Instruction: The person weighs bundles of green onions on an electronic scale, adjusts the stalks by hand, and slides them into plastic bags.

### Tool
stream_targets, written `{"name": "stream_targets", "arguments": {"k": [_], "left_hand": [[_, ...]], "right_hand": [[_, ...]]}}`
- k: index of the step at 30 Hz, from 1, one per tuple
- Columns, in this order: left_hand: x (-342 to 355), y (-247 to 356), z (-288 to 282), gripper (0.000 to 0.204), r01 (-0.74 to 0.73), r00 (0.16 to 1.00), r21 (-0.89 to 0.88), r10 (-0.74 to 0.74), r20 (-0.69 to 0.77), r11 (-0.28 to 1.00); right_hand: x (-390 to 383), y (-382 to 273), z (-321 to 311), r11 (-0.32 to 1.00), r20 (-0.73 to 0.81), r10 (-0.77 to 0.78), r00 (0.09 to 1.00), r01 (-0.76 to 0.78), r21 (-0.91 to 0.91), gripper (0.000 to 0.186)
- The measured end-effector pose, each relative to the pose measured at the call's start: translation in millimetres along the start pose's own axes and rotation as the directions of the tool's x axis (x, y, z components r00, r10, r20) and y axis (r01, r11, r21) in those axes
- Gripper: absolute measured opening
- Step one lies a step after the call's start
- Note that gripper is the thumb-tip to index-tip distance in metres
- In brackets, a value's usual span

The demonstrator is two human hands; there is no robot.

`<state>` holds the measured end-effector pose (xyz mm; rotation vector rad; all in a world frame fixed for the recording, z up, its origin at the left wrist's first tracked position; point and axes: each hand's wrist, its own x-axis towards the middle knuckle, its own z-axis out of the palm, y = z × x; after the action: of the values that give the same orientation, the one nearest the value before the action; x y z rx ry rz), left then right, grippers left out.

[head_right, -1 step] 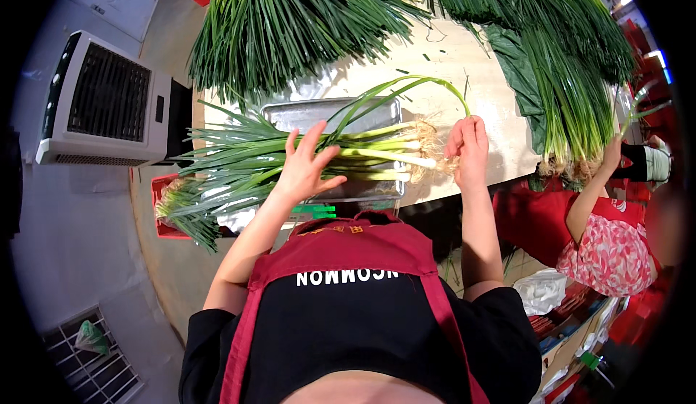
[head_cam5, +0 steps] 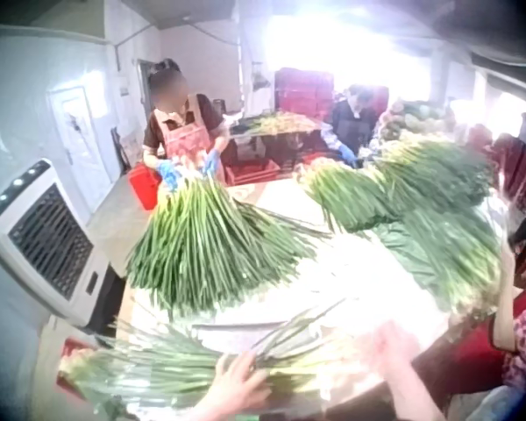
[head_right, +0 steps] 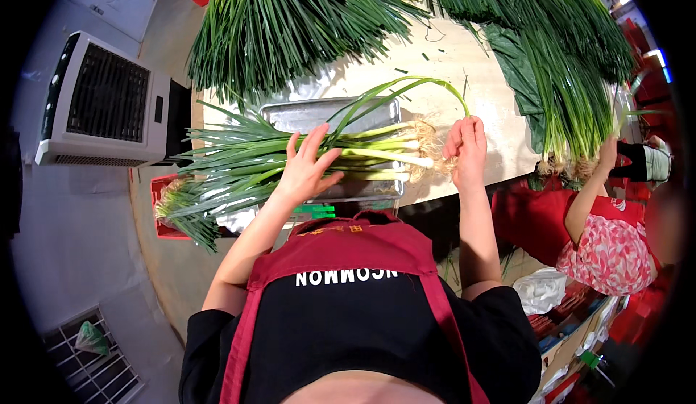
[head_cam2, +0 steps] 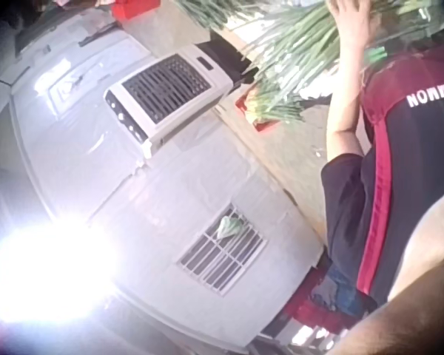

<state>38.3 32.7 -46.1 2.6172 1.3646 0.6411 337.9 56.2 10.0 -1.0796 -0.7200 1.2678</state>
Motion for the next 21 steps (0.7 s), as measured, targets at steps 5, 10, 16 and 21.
{"name": "stream_targets", "arguments": {"k": [5,10,16,21], "left_hand": [[-23,-16,29,0.028,0.043,0.998,0.163,-0.050,0.041,0.986],[-25,-14,30,0.029,0.041,0.997,0.173,-0.051,0.054,0.984],[-20,-7,7,0.054,0.120,0.991,0.087,-0.125,0.050,0.989],[-26,-19,-4,0.058,0.195,0.980,0.068,-0.192,-0.046,0.978]], "right_hand": [[27,-24,-44,0.949,0.043,-0.256,0.966,0.243,0.203,0.023],[24,-128,-50,0.829,-0.153,-0.485,0.861,0.508,0.233,0.032],[33,-191,-65,0.662,0.028,-0.707,0.707,0.647,0.378,0.027],[66,-173,-95,0.664,0.077,-0.701,0.709,0.610,0.432,0.028]]}}
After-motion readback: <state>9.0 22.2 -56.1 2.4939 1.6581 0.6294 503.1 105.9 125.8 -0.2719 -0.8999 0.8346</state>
